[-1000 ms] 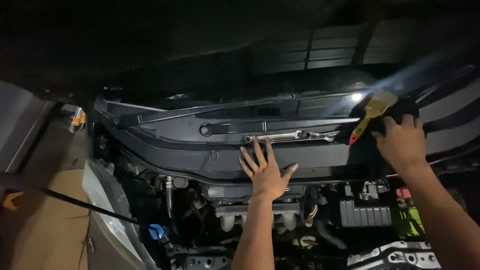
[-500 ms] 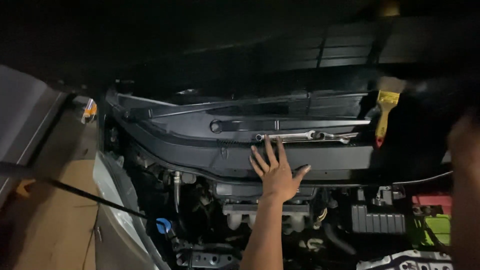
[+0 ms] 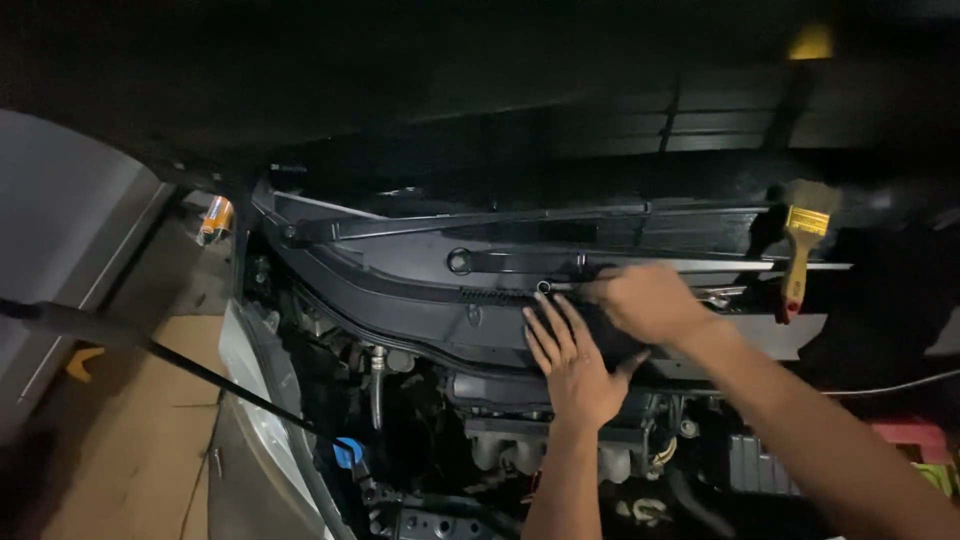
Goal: The person cleans the front radiator support and bumper area of a car using a brush and a black cloth. They then move to the engine bay and use a wrench to loosen bolts on the engine mount.
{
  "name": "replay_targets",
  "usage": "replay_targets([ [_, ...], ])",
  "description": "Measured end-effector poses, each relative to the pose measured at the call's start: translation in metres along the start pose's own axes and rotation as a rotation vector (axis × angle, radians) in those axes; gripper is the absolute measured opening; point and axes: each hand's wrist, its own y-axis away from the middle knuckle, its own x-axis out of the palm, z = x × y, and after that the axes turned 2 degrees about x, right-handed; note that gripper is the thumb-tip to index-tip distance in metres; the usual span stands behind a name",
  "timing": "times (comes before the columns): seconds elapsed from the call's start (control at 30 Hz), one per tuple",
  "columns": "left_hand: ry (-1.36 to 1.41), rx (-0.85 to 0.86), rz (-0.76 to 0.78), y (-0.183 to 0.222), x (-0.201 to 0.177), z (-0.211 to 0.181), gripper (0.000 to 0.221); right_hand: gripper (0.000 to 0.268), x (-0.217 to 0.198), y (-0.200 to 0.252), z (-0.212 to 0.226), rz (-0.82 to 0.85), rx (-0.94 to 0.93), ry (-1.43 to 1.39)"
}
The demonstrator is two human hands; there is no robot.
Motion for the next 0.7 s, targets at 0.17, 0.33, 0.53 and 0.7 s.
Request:
replay_targets([
  [0.17,0.043,-0.041,-0.12,0.005,0.001,-0.002,0.135,0.013,0.05,-0.032,0.02,-0.174,-0.088,0.275],
  [0.33,0.128,-0.102,-0.038,0.005,-0.004,-0.001,0.138,0.024,0.039,-0.034,0.033,-0.036,0.016,0.244],
  [0.53,0.109,-0.069,-0.094,0.004,0.002,0.002,0.139,0.013,0.045,-0.046,0.036,0.074,0.077,0.079],
  [0.7,0.074,-0.02,-0.087,0.002,0.001,0.004,0.135,0.017,0.046,-0.039,0.035,-0.263,-0.035,0.205],
])
